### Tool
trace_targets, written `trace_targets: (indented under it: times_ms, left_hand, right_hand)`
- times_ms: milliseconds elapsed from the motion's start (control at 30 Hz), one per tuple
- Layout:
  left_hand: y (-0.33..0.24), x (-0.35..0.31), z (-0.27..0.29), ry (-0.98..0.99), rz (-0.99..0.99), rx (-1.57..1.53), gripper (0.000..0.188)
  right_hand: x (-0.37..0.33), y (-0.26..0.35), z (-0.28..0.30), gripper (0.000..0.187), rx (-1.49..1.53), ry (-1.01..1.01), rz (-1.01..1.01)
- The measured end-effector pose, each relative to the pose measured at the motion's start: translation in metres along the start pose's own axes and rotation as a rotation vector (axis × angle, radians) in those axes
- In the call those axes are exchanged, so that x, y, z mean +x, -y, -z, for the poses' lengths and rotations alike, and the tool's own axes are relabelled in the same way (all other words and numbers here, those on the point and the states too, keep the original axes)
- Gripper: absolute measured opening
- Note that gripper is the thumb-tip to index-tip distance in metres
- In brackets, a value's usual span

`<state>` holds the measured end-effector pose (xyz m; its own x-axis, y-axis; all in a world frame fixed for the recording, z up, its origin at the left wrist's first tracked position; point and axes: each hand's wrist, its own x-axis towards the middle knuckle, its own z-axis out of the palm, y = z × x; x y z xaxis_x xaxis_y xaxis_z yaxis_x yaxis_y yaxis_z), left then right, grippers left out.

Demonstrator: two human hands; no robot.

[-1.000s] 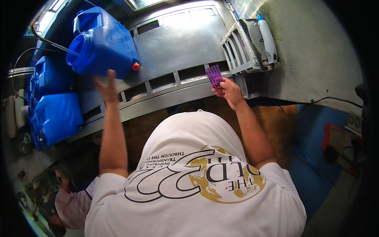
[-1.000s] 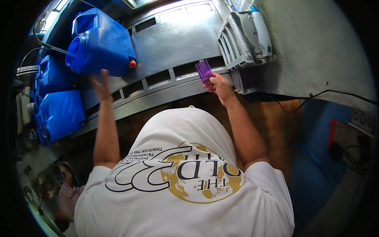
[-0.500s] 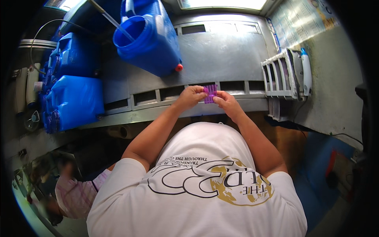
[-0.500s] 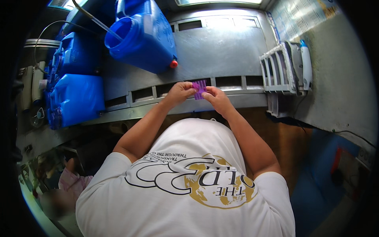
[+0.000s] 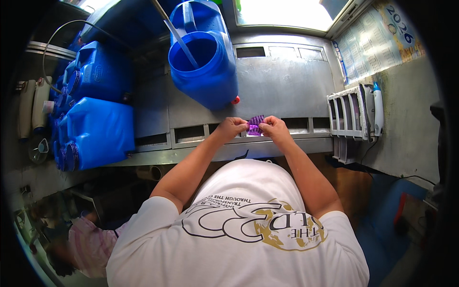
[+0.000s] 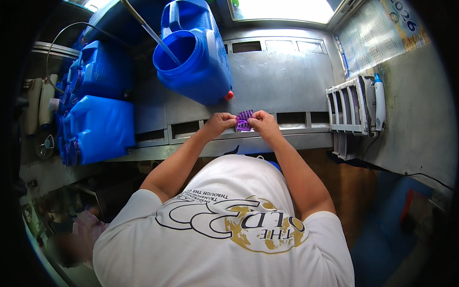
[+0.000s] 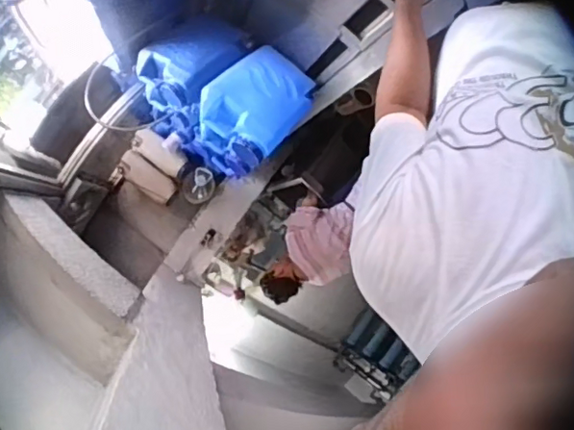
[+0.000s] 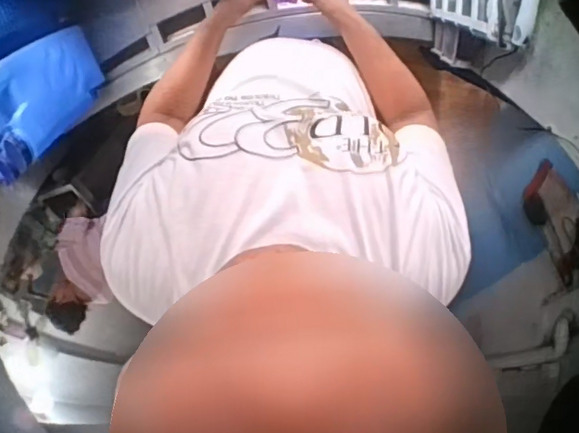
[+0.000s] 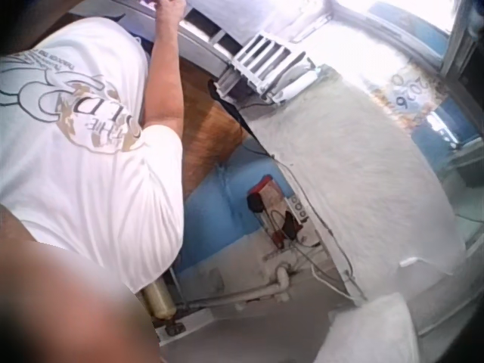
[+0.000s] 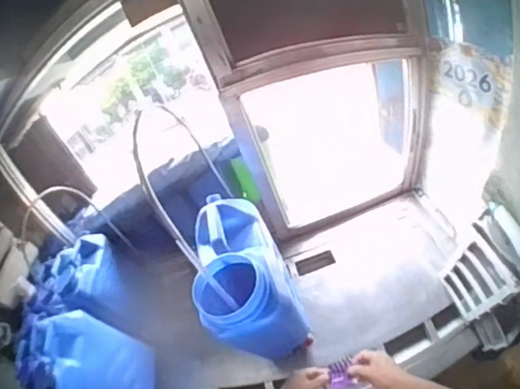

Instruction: The person fills blue plastic water containers from a hose, secures the caps, and applies sealant around the cap rims using a caulking gun. The person repeats this process for multiple containers inside a vehicle.

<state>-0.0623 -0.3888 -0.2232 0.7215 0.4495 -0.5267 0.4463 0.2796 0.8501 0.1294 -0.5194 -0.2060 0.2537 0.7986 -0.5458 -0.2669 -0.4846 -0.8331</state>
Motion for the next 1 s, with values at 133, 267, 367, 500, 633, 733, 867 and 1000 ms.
trace_targets:
  times_ms: [133,267,367,500,633,733,867,1000]
  left_hand:
    - [0.008,0.009,0.005,-0.043,0.011,-0.006,0.018]
    - [0.013,0.013,0.009,-0.064,0.025,0.106,0.018]
    - [0.011,0.014,0.014,-0.042,0.069,0.115,0.017]
    - [0.011,0.013,0.018,0.002,0.084,0.143,0.017]
    - [-0.010,-0.011,0.018,-0.089,-0.005,0.212,0.018]
    - [-0.029,-0.040,0.032,-0.478,-0.232,0.244,0.021]
    - [-0.086,-0.086,0.085,-0.854,-0.743,0.260,0.040]
    - [-0.137,-0.092,0.134,-0.989,-1.034,0.595,0.097]
  right_hand:
    - [-0.002,0.009,-0.008,0.017,-0.076,-0.027,0.047]
    - [-0.003,0.004,-0.008,0.018,-0.042,-0.011,0.079]
    - [-0.006,0.005,-0.009,0.023,-0.059,0.007,0.099]
    - [-0.014,0.022,-0.011,0.023,-0.042,0.020,0.147]
    - [-0.008,0.013,-0.011,0.019,0.115,0.026,0.123]
    - [-0.001,0.010,-0.008,0.017,0.032,-0.104,0.104]
    - [0.008,-0.003,0.006,0.020,-0.048,-0.269,0.076]
    - [0.012,-0.004,0.003,0.023,-0.079,-0.299,0.083]
